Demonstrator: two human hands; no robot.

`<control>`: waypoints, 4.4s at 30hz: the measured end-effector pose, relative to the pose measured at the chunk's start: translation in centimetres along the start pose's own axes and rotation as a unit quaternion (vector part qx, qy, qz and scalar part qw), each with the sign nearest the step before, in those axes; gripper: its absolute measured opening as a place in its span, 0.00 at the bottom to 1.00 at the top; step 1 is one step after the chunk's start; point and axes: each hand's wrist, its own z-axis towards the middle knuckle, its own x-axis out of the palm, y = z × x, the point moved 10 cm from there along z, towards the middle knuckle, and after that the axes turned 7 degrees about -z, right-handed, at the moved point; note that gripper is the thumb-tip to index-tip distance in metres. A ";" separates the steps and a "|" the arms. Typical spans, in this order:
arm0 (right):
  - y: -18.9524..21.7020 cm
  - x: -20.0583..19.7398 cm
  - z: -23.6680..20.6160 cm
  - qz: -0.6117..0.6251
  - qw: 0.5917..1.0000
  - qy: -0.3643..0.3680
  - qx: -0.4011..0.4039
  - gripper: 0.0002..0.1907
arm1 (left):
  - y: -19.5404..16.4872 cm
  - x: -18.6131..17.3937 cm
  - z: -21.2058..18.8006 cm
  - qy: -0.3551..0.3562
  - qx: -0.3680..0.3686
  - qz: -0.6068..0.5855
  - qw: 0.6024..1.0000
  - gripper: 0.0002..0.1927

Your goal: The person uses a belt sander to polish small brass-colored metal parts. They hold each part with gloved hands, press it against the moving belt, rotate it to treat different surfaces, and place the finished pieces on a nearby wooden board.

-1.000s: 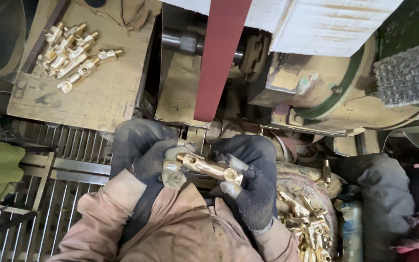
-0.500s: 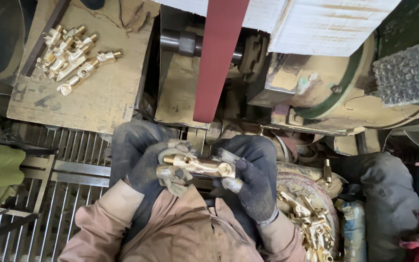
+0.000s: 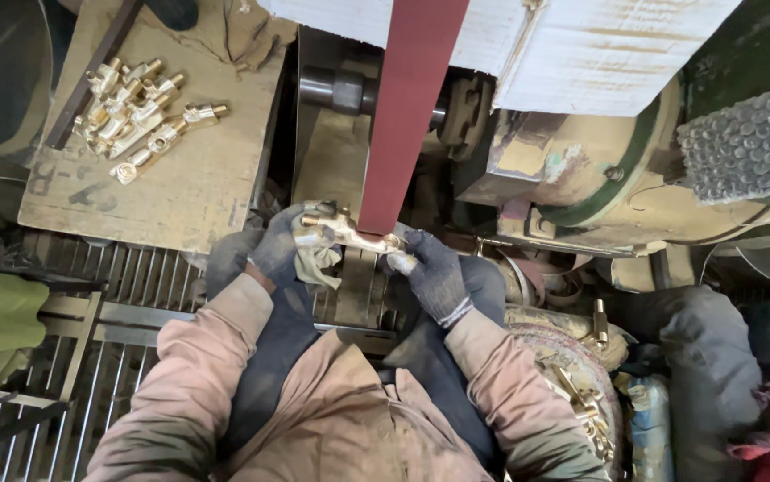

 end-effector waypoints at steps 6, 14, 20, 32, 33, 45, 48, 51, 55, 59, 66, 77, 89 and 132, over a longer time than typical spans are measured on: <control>-2.2 1.6 1.2 0.198 0.977 0.022 0.080 0.15 | -0.9 -0.8 -0.5 -0.071 0.082 0.182 0.977 0.12; -4.6 2.2 2.5 0.236 0.954 0.011 0.186 0.13 | 0.3 -2.8 0.5 -0.164 0.055 0.164 0.971 0.09; -5.5 2.4 3.3 0.267 0.927 -0.006 0.265 0.14 | 2.0 -5.3 1.3 -0.284 -0.012 0.154 0.946 0.08; -1.0 0.6 1.5 0.133 0.990 -0.021 0.034 0.13 | 0.6 -1.4 0.0 -0.071 0.046 0.104 0.991 0.14; -2.2 0.8 1.9 0.155 0.984 -0.023 0.081 0.13 | 0.7 -2.1 0.3 -0.109 0.046 0.126 0.985 0.14; 0.2 -0.1 1.0 -0.039 0.998 -0.048 -0.023 0.17 | 1.5 -3.7 0.6 -0.122 0.019 0.063 0.990 0.11; 1.3 -0.5 0.7 -0.068 0.993 -0.065 -0.066 0.16 | 1.9 -3.7 0.6 -0.132 0.012 0.056 0.990 0.11; 1.1 -0.2 1.4 -0.076 0.994 -0.058 -0.057 0.14 | 2.3 -4.1 1.4 -0.176 -0.013 0.055 0.983 0.10; 0.4 0.1 2.0 -0.074 0.995 -0.068 -0.028 0.11 | 3.6 -5.4 1.9 -0.232 -0.081 0.049 0.968 0.09; -1.3 1.0 2.3 0.015 0.998 -0.055 0.038 0.08 | 4.6 -6.8 2.2 -0.264 -0.119 0.020 0.957 0.11; 0.9 0.4 1.1 -0.078 0.996 -0.042 0.012 0.08 | 5.5 -6.1 1.2 -0.200 -0.142 0.002 0.970 0.14; 3.7 2.4 -10.4 0.597 0.788 0.032 0.145 0.22 | 8.3 4.8 -11.1 0.008 0.055 0.189 0.980 0.25; -1.0 1.9 -11.2 0.472 0.832 0.045 0.288 0.22 | -0.9 6.4 -16.2 -0.058 0.220 0.401 0.888 0.39; 2.9 -2.9 -0.8 -0.127 0.985 -0.037 -0.114 0.22 | 0.7 -0.1 0.0 0.026 0.126 0.318 0.939 0.28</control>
